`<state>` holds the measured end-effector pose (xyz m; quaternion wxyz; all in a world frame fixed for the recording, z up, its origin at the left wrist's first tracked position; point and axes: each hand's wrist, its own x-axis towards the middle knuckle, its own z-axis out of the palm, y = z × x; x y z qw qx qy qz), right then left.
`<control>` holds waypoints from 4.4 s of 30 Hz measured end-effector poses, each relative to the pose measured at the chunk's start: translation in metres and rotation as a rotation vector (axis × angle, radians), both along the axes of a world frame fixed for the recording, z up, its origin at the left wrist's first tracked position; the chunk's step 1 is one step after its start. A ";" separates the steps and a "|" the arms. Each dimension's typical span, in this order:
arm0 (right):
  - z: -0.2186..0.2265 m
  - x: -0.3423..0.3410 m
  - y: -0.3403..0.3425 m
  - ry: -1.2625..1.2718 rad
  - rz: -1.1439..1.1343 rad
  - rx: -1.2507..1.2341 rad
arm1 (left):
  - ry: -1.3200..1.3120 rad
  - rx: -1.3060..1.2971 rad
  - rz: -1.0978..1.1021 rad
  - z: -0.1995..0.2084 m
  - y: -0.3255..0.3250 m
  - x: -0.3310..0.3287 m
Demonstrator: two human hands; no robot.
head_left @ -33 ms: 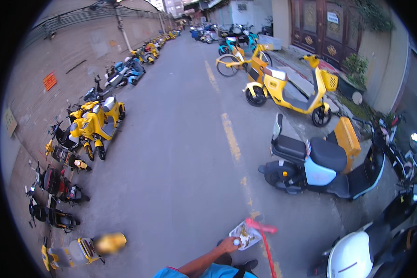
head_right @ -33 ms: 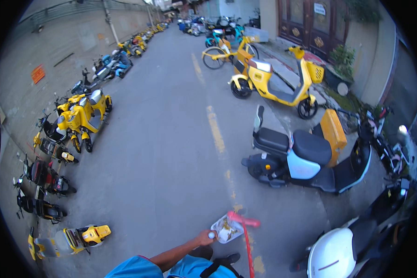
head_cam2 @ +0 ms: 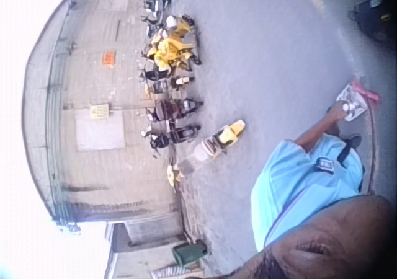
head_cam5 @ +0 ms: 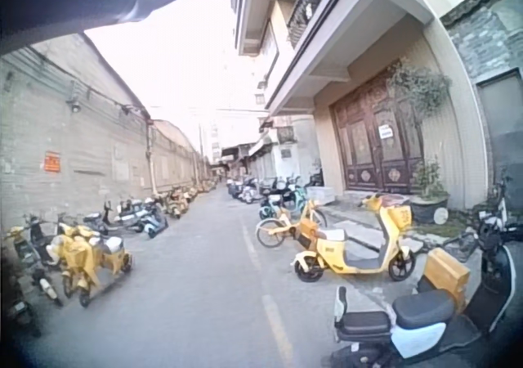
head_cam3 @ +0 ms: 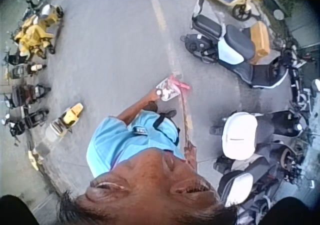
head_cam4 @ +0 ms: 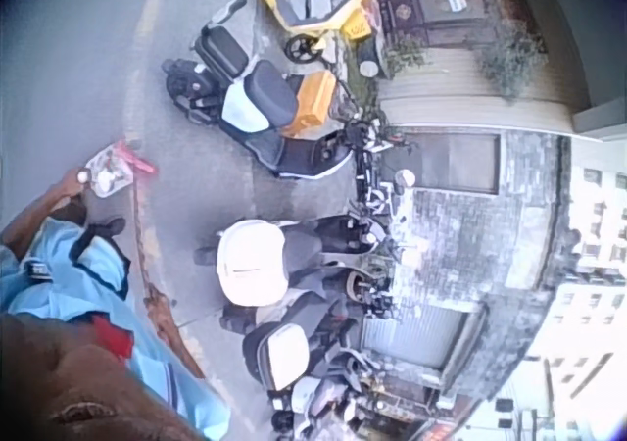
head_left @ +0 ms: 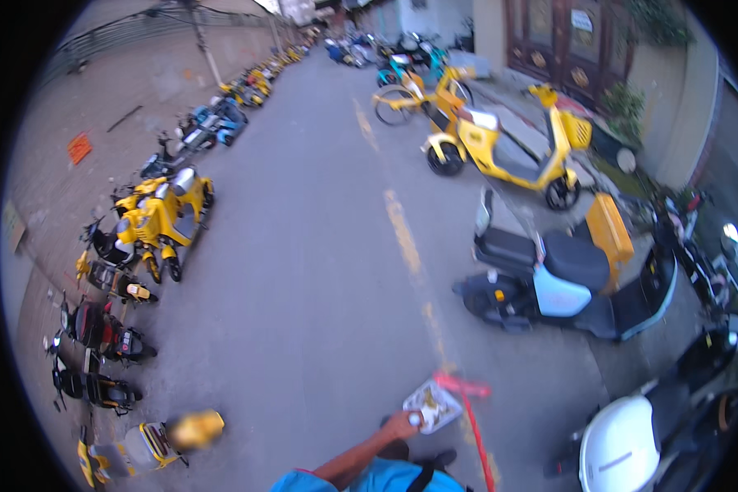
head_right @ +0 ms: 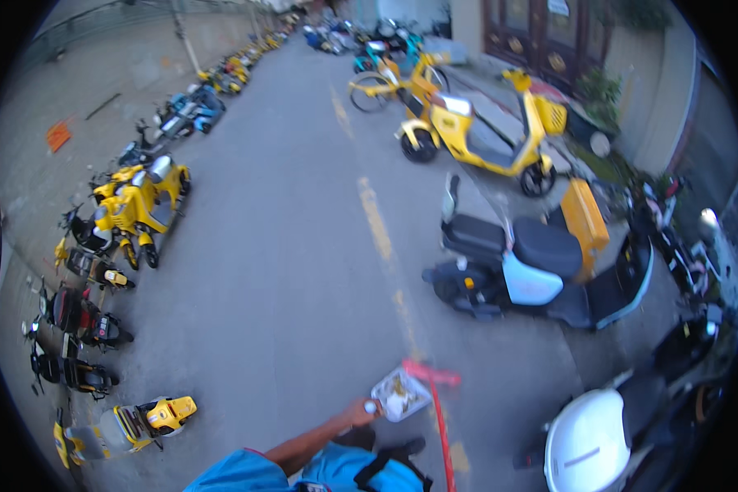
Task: The person sweeps a paved outdoor area with a red broom while holding a dustpan in the other hand. They move between rows of parked scooters and bicycles, sweeping debris into the dustpan.
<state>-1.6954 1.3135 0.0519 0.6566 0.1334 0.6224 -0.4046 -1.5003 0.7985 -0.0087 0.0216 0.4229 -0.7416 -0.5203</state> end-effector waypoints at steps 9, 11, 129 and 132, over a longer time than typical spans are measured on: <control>0.057 -0.066 -0.230 0.848 0.471 -0.018 | 0.038 0.020 0.153 0.025 0.000 -0.003; 0.057 -0.064 -0.256 0.821 0.438 0.023 | 0.019 -0.006 0.160 0.029 -0.001 -0.001; 0.106 0.064 -0.379 0.472 0.512 -0.014 | 0.038 -0.080 0.334 0.021 -0.180 0.106; 0.091 0.044 -0.419 0.503 0.566 -0.042 | -0.008 -0.128 0.348 0.022 -0.209 0.112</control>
